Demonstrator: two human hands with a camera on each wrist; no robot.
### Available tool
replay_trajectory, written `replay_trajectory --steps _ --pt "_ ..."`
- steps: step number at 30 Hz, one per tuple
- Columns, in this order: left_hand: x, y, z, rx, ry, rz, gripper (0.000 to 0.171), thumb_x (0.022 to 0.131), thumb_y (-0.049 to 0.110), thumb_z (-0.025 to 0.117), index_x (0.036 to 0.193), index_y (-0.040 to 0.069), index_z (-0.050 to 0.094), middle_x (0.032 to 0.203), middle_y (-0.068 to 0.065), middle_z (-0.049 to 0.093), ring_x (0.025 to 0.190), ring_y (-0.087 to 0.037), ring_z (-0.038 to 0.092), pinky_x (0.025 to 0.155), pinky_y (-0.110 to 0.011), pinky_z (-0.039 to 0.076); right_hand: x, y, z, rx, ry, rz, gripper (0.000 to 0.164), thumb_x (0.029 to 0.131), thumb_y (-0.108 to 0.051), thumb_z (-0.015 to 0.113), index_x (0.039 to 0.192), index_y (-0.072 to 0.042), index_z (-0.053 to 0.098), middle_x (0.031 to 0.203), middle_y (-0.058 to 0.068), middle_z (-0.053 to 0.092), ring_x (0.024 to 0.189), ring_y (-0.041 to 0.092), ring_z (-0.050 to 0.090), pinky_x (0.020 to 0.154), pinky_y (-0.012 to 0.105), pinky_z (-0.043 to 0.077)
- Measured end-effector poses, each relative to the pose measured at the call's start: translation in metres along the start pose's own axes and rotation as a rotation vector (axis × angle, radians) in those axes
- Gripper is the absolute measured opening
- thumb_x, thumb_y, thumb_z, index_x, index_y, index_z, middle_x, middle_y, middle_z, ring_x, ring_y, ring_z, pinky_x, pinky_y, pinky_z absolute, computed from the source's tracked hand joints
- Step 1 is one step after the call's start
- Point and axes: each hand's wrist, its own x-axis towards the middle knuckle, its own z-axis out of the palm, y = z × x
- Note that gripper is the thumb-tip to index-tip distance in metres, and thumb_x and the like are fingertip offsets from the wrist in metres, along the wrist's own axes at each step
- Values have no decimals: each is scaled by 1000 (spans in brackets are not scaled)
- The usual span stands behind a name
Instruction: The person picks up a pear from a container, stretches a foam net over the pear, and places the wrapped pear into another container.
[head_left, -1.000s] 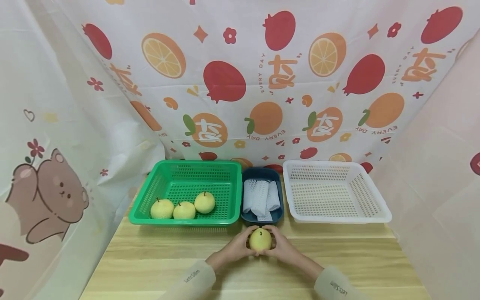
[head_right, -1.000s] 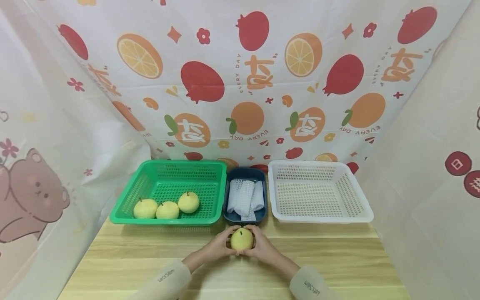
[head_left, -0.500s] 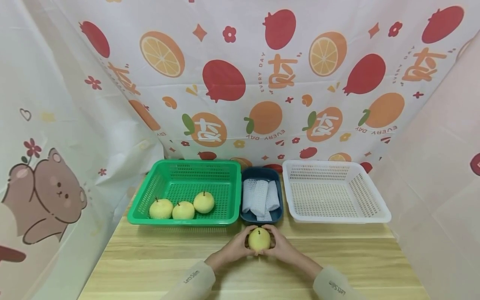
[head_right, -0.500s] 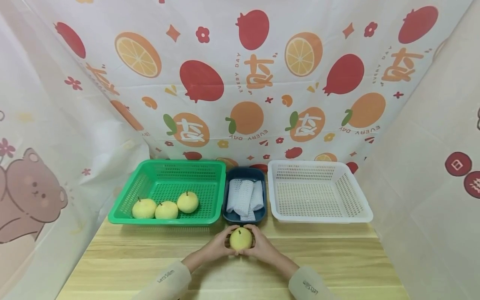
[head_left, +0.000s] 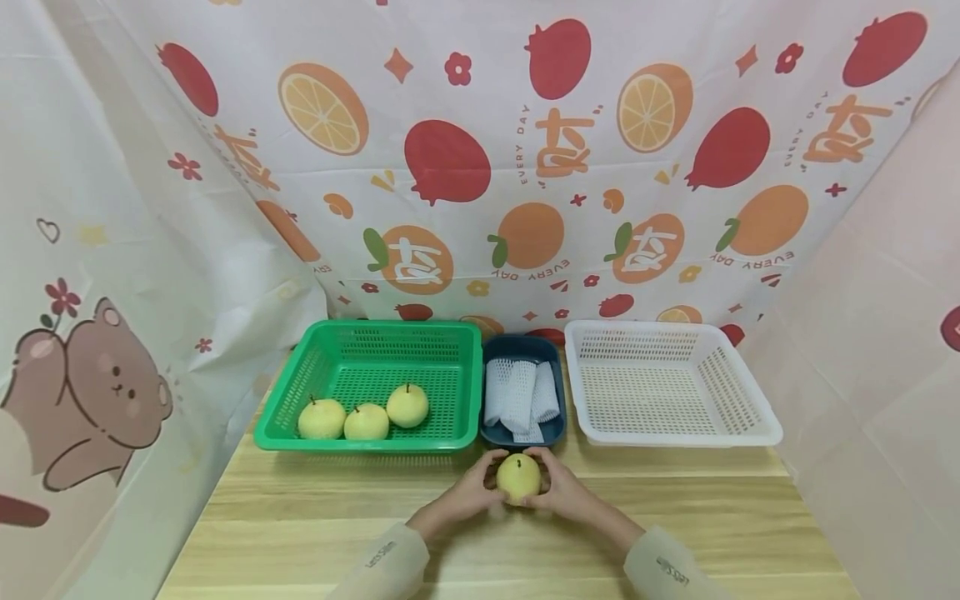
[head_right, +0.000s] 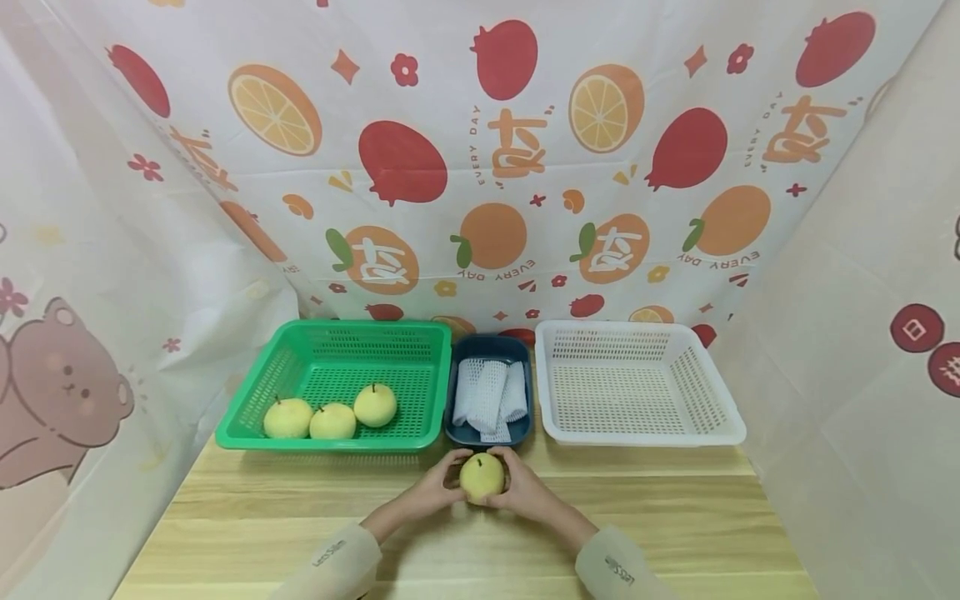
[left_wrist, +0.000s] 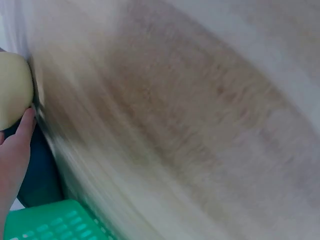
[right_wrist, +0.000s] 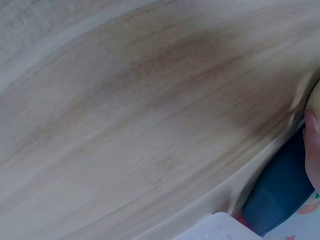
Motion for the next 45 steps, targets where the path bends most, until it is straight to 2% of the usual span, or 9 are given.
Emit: replay_trajectory --steps 4,8,10,12,14,16,27,32,45 --pt "-1 4 1 -83 215 -114 32 97 14 46 119 -10 43 104 -21 55 95 -35 55 77 -40 48 -2 -3 1 30 -14 16 67 75 0 74 129 7 33 126 25 40 110 39 46 80 37 49" --pt "6 8 5 -44 435 -303 44 98 31 44 90 -11 52 72 -9 51 65 -22 51 58 -33 44 -2 11 3 32 -7 13 70 75 -2 75 130 5 33 127 25 39 112 40 45 81 36 49" --pt "11 9 8 -30 493 -354 54 97 37 45 94 -16 54 78 -19 56 71 -28 54 64 -37 46 -2 21 4 16 -3 16 71 75 -6 76 131 3 33 128 24 39 112 40 44 81 33 48" --pt "17 8 12 -61 529 -393 64 95 41 46 108 -21 50 99 -32 55 93 -37 55 80 -43 46 -1 30 3 7 -3 20 73 75 -9 77 132 1 33 130 22 38 114 38 44 82 31 48" --pt "22 6 15 -98 557 -399 73 95 41 46 126 -24 33 123 -40 40 115 -45 40 93 -50 36 -1 35 2 -5 -3 14 73 75 -12 77 132 -1 33 130 20 39 113 37 45 82 29 48" --pt "27 4 18 -149 588 -409 73 95 39 47 130 -22 28 130 -40 32 122 -46 31 98 -52 30 -1 37 1 -5 -8 12 74 75 -14 77 132 -1 33 129 20 39 112 36 47 82 28 48" --pt "36 -2 20 -228 606 -340 63 96 25 49 139 -11 22 141 -31 22 129 -40 20 104 -48 20 -3 39 2 12 -10 27 75 75 -16 77 134 -1 32 132 20 36 113 35 46 82 27 47" --pt "39 1 23 -279 584 -282 62 96 16 49 142 -8 16 142 -30 19 130 -38 19 104 -45 21 -5 39 1 12 0 8 75 75 -16 77 134 -4 33 132 21 36 113 37 45 82 28 48" --pt "42 4 30 -317 558 -246 61 95 10 51 143 -6 16 142 -31 19 129 -41 20 103 -47 24 -11 23 -5 -30 5 -21 74 76 -6 75 136 4 33 131 22 37 112 38 45 82 31 48"
